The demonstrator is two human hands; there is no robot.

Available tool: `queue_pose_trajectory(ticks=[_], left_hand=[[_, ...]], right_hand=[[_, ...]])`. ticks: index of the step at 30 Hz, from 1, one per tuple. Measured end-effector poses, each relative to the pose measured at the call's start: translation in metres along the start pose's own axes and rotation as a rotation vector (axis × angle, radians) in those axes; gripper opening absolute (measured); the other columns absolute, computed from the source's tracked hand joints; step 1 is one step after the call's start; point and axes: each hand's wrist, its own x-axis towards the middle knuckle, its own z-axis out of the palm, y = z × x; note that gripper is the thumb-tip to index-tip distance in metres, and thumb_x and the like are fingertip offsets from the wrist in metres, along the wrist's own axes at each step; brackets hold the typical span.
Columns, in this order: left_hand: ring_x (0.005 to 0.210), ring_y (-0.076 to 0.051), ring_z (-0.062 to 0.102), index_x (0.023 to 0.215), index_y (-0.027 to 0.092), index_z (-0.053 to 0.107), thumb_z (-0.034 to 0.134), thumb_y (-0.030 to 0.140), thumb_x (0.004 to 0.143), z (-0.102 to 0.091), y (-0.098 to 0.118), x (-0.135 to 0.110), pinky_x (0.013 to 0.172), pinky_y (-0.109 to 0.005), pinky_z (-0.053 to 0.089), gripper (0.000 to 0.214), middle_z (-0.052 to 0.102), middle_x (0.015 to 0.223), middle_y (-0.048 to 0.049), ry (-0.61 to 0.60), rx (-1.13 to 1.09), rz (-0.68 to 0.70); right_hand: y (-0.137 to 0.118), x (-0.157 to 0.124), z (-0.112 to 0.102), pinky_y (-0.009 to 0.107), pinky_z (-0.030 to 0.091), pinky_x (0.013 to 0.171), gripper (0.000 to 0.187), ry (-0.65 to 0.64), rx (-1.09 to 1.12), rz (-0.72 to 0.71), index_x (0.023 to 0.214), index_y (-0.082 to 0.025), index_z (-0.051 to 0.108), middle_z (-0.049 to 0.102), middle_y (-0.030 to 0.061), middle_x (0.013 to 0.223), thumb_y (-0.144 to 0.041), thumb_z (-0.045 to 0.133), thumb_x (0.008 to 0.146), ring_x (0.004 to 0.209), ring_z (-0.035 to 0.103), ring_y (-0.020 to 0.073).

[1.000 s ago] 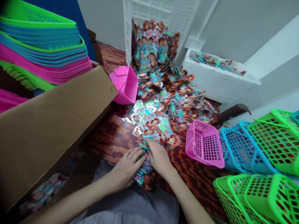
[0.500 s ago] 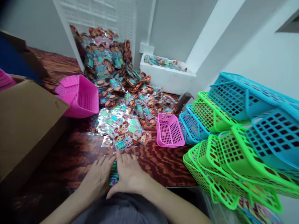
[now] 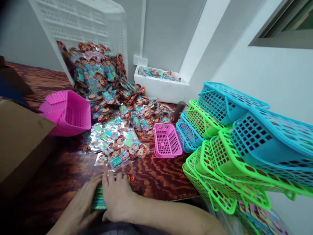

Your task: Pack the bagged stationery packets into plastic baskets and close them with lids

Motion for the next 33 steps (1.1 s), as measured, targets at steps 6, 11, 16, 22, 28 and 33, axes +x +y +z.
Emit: queue_pose_trajectory(ticks=[6,11,16,22,28,33], left_hand=[[0.133,-0.035,0.049,0.148,0.026,0.030,0.062,0.022,0.075,-0.012,0.006,0.008,0.107,-0.053,0.045,0.080,0.048,0.147,-0.0146,-0.063,-0.313,-0.200],[0.131,-0.032,0.052,0.137,0.026,0.051,0.055,0.054,0.090,-0.046,0.010,0.044,0.103,-0.045,0.050,0.054,0.052,0.145,-0.0095,-0.146,-0.883,-0.445],[0.118,-0.027,0.060,0.120,0.020,0.061,0.040,0.055,0.096,-0.038,0.055,0.133,0.101,-0.041,0.049,0.047,0.067,0.122,-0.0076,0.000,-0.898,-0.599],[0.106,-0.027,0.065,0.129,0.017,0.049,0.051,0.040,0.093,0.038,0.107,0.258,0.094,-0.037,0.048,0.042,0.069,0.116,-0.0122,-0.160,-0.699,-0.479],[0.100,-0.027,0.066,0.126,0.014,0.052,0.052,0.024,0.089,0.078,0.113,0.286,0.087,-0.035,0.046,0.038,0.069,0.113,-0.0151,-0.227,-0.633,-0.461],[0.094,-0.023,0.065,0.113,0.018,0.060,0.049,0.020,0.088,0.073,0.111,0.264,0.082,-0.030,0.046,0.027,0.071,0.101,-0.0073,-0.218,-0.642,-0.424]], right_hand=[[0.018,0.000,-0.004,0.052,0.054,0.079,0.124,-0.007,0.234,-0.012,0.156,-0.015,0.012,0.053,0.0230,0.127,-0.042,0.079,0.057,0.104,0.059,0.0394],[0.042,-0.027,-0.016,0.045,0.050,0.093,0.114,0.014,0.715,0.078,0.155,-0.035,0.022,0.054,0.0087,0.134,-0.040,0.081,0.057,0.112,0.060,0.0326],[0.091,-0.068,-0.058,0.038,0.044,0.105,0.099,0.296,1.350,0.129,0.152,-0.027,0.030,0.050,0.0073,0.146,-0.031,0.078,0.066,0.126,0.055,0.0259],[0.190,-0.062,-0.086,0.043,0.038,0.112,0.097,0.848,1.241,0.490,0.149,-0.022,0.032,0.050,0.0107,0.146,-0.035,0.079,0.065,0.129,0.052,0.0271],[0.255,-0.035,-0.062,0.038,0.046,0.104,0.091,0.850,1.370,0.781,0.141,-0.022,0.042,0.065,0.0067,0.127,-0.025,0.080,0.058,0.114,0.062,0.0246],[0.252,-0.030,-0.039,0.034,0.059,0.078,0.051,0.511,1.690,0.759,0.117,-0.016,0.060,0.075,0.0046,0.090,-0.019,0.075,0.068,0.077,0.072,0.0207]])
